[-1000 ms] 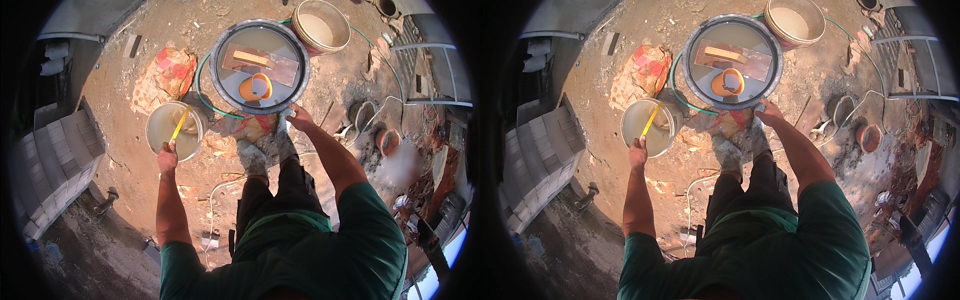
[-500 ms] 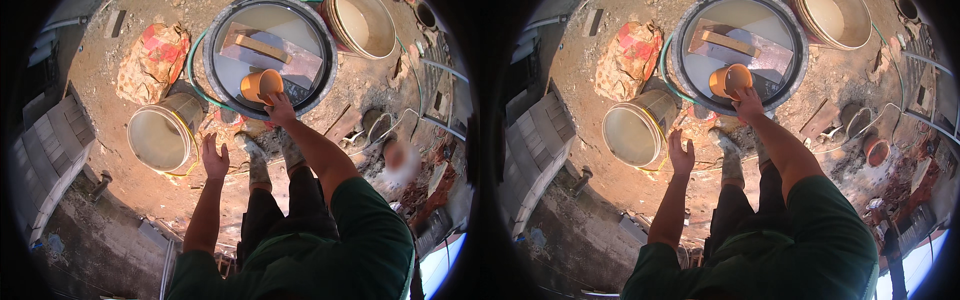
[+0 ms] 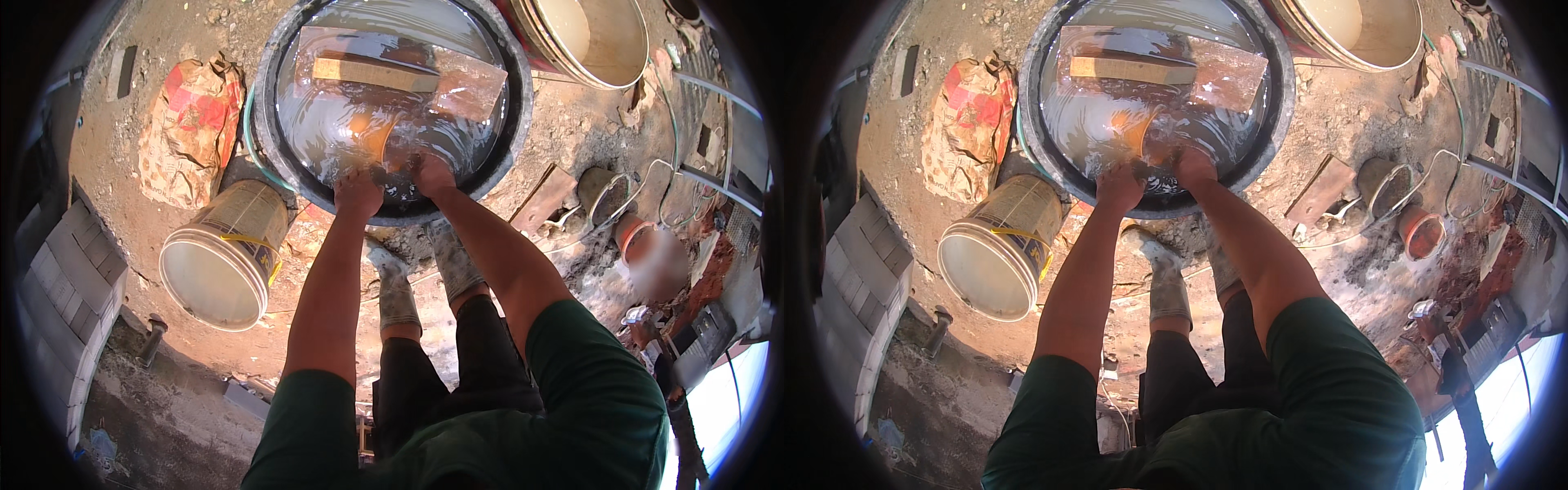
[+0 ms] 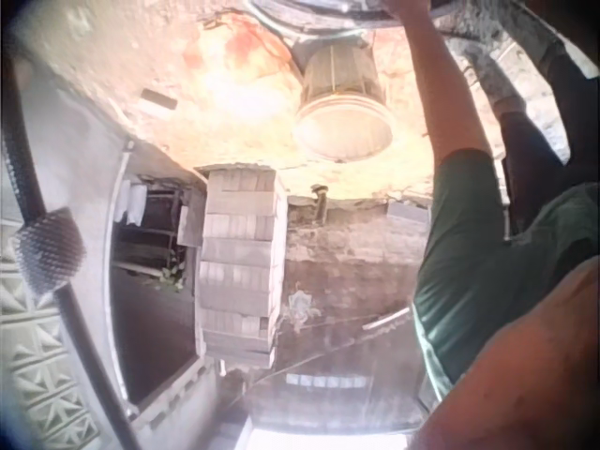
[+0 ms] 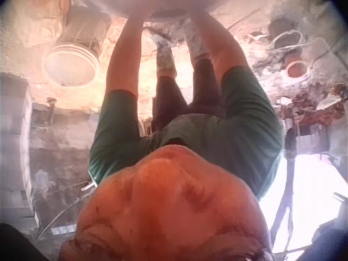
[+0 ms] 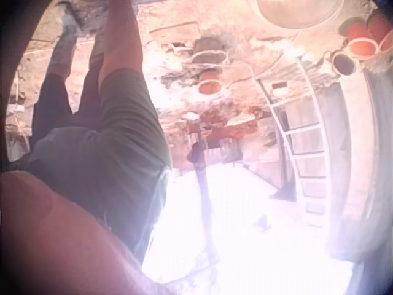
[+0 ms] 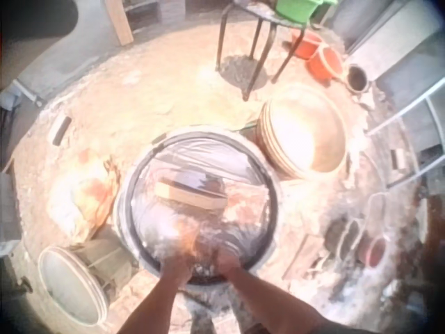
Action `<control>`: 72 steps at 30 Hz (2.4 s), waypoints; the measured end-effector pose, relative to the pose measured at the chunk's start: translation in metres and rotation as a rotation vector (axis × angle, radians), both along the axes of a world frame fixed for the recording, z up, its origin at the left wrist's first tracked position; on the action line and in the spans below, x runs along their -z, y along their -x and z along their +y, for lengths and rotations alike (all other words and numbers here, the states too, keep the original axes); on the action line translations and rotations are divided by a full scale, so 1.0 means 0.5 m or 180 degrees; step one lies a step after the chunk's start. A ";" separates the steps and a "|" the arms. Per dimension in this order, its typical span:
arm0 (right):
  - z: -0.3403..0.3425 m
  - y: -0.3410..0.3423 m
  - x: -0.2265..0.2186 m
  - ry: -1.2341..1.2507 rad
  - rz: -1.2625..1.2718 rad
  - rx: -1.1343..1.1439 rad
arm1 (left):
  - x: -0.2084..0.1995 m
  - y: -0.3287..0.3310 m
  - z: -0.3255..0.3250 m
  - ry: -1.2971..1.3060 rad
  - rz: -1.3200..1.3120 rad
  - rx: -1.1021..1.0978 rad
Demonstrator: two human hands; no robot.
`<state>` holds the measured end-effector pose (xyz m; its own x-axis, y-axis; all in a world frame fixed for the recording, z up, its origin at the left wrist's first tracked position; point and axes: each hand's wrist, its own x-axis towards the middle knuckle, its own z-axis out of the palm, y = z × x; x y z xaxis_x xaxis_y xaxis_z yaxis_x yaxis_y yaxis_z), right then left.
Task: The person uses a hoe to mix a pile of sand and cement on the ground. They then pour water from a bucket into the mixture and continue mixing with the hoe to combine the ingredients.
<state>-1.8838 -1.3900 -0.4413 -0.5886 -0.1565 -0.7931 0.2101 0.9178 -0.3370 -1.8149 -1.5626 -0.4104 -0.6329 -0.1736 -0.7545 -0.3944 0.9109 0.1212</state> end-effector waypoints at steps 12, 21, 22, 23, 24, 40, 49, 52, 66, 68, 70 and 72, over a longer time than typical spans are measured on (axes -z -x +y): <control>-0.137 -0.021 -0.219 0.2173 0.0323 0.1735 | 0.045 -0.008 0.031 -0.5361 0.0623 -0.5553; 0.014 0.047 0.001 0.0722 0.1301 0.2572 | -0.226 0.147 0.084 -0.4128 0.0582 -0.4614; 0.005 0.060 -0.022 0.1319 0.0323 0.3010 | -0.220 0.138 0.059 -0.3695 0.0706 -0.4760; 0.004 0.077 -0.050 0.1634 -0.0673 0.3437 | -0.211 0.130 0.042 -0.3288 0.0807 -0.4873; -0.025 0.087 -0.120 0.2608 -0.2321 0.4170 | -0.192 0.113 0.008 -0.3294 0.0897 -0.4710; -0.205 0.049 -0.722 0.3811 -0.1495 0.1200 | -0.620 0.199 -0.013 -0.3716 0.2263 -0.4677; 0.021 0.013 -0.995 0.2814 0.0031 0.0178 | -0.904 0.137 -0.100 -0.2047 0.2062 -0.1065; 0.248 -0.126 -0.879 0.1779 0.1938 0.0683 | -0.913 0.076 -0.190 -0.1109 0.2247 0.0352; 0.759 -1.404 -0.818 -0.2480 0.1063 0.3653 | -0.963 -0.200 -0.605 0.1023 0.2102 -0.0291; 0.741 -1.465 -0.794 -0.2661 0.1109 0.3796 | -0.973 -0.164 -0.596 0.0914 0.2350 -0.0004; 0.678 -1.439 -0.822 -0.2326 0.1162 0.4565 | -1.031 -0.132 -0.593 0.0754 0.2637 0.0135; 0.674 -1.481 -0.860 -0.2321 0.1501 0.4875 | -1.045 -0.083 -0.508 0.0161 0.2777 0.0131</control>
<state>-1.1430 -1.0529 -0.0114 -0.0323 0.9836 -0.1774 0.9639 -0.0162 -0.2657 -1.7736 -1.8164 0.1120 -0.9874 -0.1582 0.0100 -0.1465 0.9348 0.3237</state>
